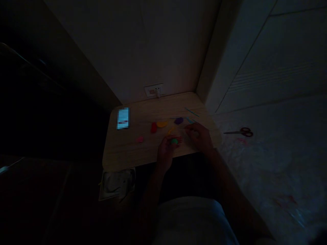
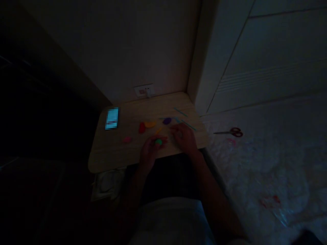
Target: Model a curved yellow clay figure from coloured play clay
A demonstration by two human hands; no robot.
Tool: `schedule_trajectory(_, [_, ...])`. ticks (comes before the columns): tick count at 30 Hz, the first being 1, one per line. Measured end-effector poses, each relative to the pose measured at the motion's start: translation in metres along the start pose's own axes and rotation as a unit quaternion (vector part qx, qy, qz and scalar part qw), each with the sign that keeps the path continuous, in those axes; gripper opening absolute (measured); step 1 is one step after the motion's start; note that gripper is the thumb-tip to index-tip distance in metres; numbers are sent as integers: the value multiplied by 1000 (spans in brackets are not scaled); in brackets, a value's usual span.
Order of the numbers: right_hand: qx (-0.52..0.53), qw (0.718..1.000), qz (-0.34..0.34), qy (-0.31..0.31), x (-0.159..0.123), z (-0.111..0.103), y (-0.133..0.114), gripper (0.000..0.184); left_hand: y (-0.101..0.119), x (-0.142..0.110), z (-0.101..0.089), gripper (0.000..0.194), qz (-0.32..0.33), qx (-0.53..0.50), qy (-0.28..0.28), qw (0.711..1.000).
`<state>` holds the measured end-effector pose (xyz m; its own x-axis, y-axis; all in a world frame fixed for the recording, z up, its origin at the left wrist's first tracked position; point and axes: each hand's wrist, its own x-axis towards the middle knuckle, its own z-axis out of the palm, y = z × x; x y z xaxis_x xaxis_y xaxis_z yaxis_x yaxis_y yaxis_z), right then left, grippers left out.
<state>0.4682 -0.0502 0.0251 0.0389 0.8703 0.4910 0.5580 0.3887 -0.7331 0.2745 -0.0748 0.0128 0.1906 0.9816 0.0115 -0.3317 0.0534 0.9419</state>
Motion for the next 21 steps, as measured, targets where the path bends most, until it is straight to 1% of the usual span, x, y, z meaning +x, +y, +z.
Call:
schedule_trajectory(2, [68,995,-34,-66,-3,2,-9,17,-4,2,-1,49,1,-27,6,1000])
schedule_trajectory(4, [112,986,-57,-110,-6,5,-17,21,-6,4,-5,55,4,-38,18,999])
schedule_trajectory(7, [129,980,-70,-132,-9,13,-25,31,-2,6,-12,56,-3,3,15,1000])
schedule_trajectory(9, [132,980,-73,-130,-9,18,-27,33,4,7,-18,53,-6,38,0,999])
schedule_trajectory(13, [116,984,-53,-122,-5,27,-31,24,16,12,-26,44,0,82,-40,996])
schedule_trajectory(14, [110,986,-51,-115,-4,29,-31,22,18,14,-29,42,2,97,-42,994])
schedule_trajectory(17, [89,990,-65,-86,-3,37,-33,18,26,23,-38,38,9,158,-23,987])
schedule_trajectory(21, [58,994,-87,-45,2,53,-29,17,34,43,-52,34,16,217,-6,976])
